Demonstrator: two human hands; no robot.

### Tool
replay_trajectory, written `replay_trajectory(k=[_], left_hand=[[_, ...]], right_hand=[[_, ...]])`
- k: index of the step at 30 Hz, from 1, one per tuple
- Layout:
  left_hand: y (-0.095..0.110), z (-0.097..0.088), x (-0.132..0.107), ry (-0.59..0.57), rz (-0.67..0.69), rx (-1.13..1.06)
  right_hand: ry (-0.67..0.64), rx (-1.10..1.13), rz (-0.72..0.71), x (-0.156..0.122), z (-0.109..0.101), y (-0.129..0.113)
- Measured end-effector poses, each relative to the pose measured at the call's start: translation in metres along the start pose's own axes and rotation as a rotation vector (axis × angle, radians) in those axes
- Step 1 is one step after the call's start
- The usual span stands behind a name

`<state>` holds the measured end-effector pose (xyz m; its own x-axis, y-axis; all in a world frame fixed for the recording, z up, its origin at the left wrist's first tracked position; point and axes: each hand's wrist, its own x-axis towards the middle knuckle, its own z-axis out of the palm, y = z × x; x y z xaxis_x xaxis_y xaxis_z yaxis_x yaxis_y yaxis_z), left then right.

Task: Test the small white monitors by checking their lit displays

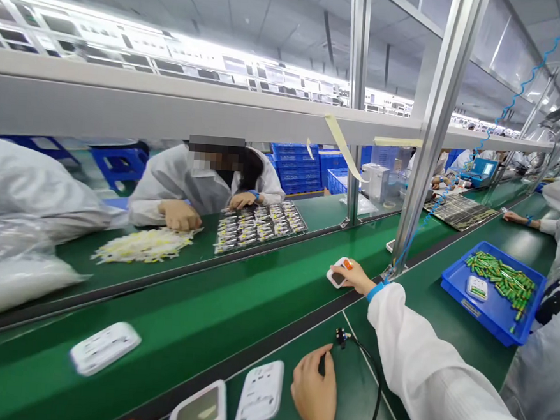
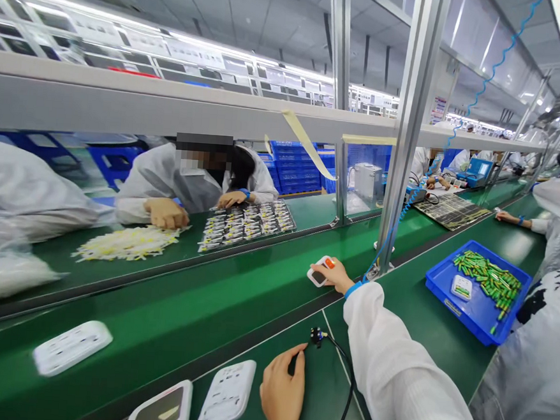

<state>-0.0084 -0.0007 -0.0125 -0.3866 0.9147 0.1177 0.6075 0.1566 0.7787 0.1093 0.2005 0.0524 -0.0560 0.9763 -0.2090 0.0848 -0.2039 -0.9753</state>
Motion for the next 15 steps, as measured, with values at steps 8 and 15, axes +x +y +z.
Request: replay_trajectory(k=[8,15], left_hand=[[-0.002,0.002,0.000,0.024,0.005,0.010],[0.009,-0.002,-0.004,0.015,-0.009,0.022]], right_hand=[[-0.123,0.806,0.187,-0.064,0.005,0.011],[-0.246,0.747,0.189,-0.114,-0.003,0.000]])
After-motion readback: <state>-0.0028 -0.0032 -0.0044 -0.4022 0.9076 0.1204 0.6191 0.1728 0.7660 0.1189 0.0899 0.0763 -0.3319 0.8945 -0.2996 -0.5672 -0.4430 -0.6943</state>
